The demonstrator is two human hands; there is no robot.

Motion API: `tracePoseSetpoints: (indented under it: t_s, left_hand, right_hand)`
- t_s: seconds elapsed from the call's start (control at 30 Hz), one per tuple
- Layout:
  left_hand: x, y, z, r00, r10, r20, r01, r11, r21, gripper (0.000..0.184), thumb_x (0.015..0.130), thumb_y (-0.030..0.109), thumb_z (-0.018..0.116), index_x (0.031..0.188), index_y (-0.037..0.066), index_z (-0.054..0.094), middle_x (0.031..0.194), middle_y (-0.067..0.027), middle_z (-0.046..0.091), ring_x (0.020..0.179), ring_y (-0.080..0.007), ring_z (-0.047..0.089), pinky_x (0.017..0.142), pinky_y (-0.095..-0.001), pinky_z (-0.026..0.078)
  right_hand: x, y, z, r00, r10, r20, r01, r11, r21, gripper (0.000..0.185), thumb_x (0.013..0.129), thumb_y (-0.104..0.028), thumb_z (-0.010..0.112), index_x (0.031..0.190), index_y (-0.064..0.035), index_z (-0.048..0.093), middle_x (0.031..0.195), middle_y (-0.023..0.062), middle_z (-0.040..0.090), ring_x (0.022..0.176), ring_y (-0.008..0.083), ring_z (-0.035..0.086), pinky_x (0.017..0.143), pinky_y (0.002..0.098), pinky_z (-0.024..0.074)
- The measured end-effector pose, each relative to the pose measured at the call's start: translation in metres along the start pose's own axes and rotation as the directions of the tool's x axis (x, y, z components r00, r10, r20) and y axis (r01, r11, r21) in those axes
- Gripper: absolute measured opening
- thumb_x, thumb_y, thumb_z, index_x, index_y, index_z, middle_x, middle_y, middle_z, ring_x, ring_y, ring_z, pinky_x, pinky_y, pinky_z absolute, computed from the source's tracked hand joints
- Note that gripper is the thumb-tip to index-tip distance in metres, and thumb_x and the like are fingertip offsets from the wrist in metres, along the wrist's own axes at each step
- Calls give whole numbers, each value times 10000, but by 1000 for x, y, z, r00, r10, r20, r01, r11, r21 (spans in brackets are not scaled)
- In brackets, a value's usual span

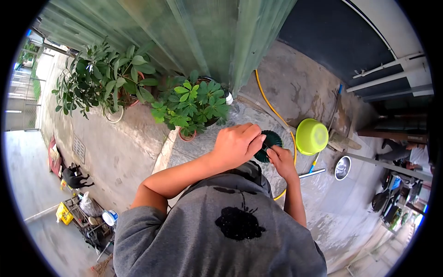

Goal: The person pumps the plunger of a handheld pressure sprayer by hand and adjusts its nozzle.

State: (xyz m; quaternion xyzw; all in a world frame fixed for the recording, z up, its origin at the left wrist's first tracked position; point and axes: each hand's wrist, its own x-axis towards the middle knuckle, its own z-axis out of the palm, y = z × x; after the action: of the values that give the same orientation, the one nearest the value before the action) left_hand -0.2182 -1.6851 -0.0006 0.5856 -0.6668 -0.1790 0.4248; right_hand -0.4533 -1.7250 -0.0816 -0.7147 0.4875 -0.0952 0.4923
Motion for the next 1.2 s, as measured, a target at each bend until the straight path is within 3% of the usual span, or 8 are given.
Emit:
tracePoseSetpoints:
  t_s: [0.37, 0.83, 1.2]
  left_hand:
    - [45, 3, 37, 997, -67, -49, 69, 996, 49, 136, 900, 128, 653, 813, 45, 591, 719, -108, 605, 605, -329, 619, 524, -420, 468]
    - [69, -32, 11, 990, 45, 131, -39, 998, -47, 143, 911, 142, 654, 819, 47, 599, 732, -110, 622, 597, -336, 628, 526, -426, 484]
    - [68, -52, -8, 978, 105, 183, -92, 993, -79, 146, 908, 151, 659, 830, 49, 591, 735, -112, 620, 600, -329, 637, 521, -422, 493]
  right_hand:
    - [49, 18, -66, 993, -63, 99, 69, 996, -59, 343, 957, -271, 642, 747, -9, 572, 602, 162, 547, 550, 334, 560, 539, 419, 414]
    - [46, 1, -32, 998, 62, 3, -62, 998, -4, 371, 973, -316, 620, 753, -18, 603, 582, 148, 556, 543, 325, 584, 537, 412, 434]
    - [43, -19, -10, 993, 112, -36, -112, 994, 2, 381, 970, -315, 624, 736, -17, 596, 579, 161, 545, 534, 346, 571, 526, 422, 427]
